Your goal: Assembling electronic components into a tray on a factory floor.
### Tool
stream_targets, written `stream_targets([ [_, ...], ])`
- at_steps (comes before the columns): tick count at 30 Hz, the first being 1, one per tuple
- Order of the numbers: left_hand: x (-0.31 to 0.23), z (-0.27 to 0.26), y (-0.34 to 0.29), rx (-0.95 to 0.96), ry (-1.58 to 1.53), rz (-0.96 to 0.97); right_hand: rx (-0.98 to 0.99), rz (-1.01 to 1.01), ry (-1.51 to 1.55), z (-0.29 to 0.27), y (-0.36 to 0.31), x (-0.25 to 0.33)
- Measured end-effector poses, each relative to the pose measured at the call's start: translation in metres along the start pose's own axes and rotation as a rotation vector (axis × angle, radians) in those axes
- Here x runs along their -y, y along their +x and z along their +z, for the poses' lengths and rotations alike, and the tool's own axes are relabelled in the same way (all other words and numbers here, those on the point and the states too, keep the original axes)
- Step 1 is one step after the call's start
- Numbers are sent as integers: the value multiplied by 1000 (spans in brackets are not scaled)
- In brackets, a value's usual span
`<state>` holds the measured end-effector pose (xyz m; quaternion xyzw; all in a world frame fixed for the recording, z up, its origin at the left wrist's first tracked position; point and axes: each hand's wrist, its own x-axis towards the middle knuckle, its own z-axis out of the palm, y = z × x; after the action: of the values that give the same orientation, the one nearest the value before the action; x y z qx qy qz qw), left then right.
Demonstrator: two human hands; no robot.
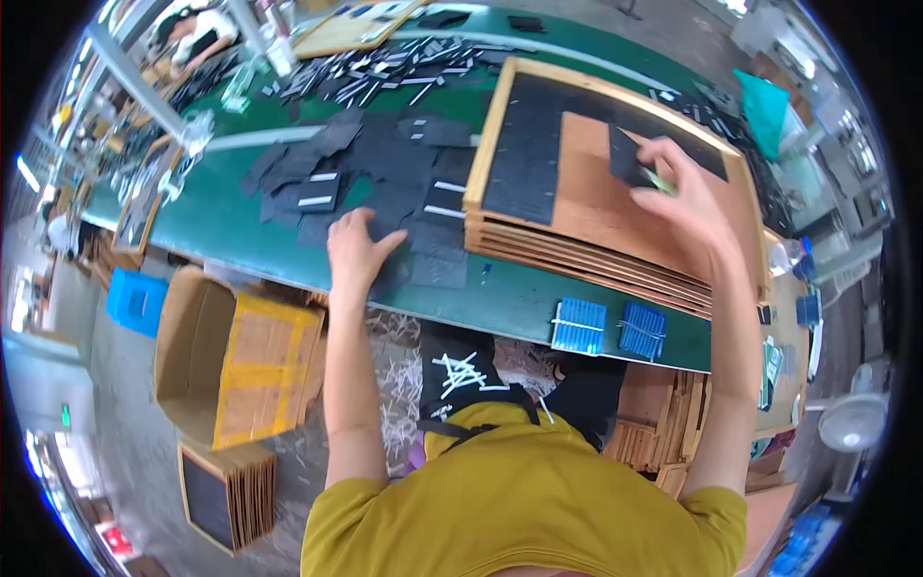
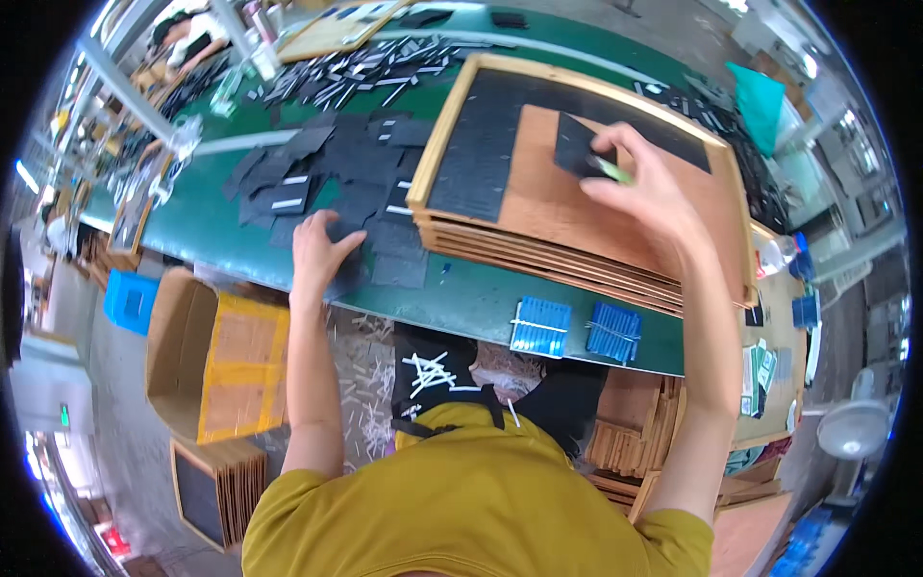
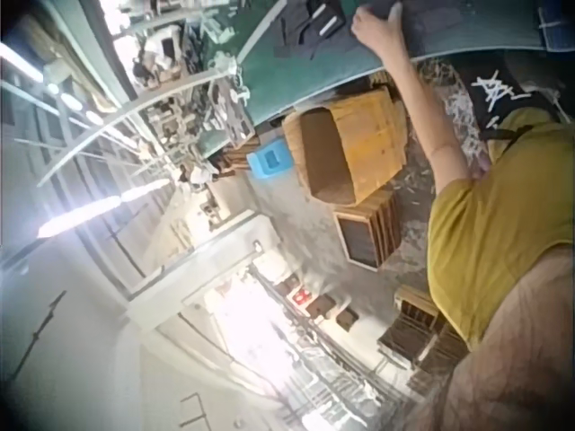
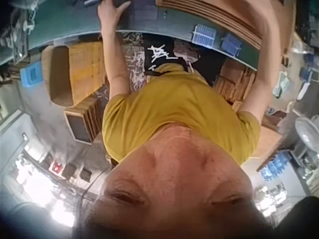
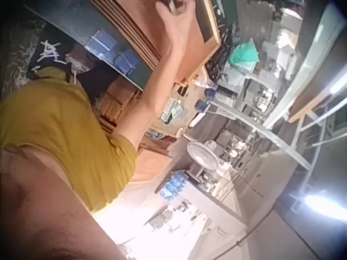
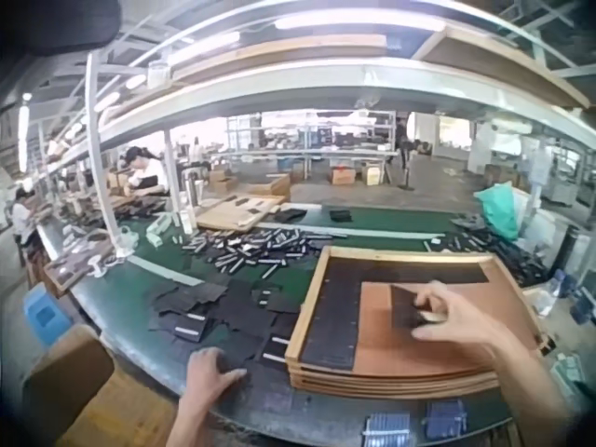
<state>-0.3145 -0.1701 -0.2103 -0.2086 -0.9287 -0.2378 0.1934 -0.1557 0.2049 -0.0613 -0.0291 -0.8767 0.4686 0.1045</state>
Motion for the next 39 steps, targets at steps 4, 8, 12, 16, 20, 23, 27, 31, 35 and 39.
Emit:
stream_targets([
  [4, 12, 5, -4, 127, 55, 40, -16, -136, -451, -24, 59, -46],
  [8, 4, 0, -5, 255, 83, 3, 65, -164, -449, -22, 83, -67],
  [12, -5, -9, -11, 147, 192, 68, 122, -95, -425, -13, 95, -57],
  [16, 25, 1, 3, 338, 47, 259, 131, -117, -447, -11, 105, -63],
  [20, 29, -8, 16, 404, 21, 324, 142, -100, -389, -11, 106, -62],
  [23, 17, -14, 15, 386, 70, 370, 122, -88, -344, -11, 106, -67],
  [27, 15, -15, 4, 411, 276, 505, 34, -155, -365, -9, 103, -65],
  [31, 42, -31, -9, 221, 94, 771, -160, -162, -200, -23, 87, -49],
  [35, 42, -57, -27, -159, -79, 327, -313, -116, -314, -37, 40, -26],
  [39, -70, -68, -59, 131, -1128, -596, -292, -96, 17, 26, -33, 11],
])
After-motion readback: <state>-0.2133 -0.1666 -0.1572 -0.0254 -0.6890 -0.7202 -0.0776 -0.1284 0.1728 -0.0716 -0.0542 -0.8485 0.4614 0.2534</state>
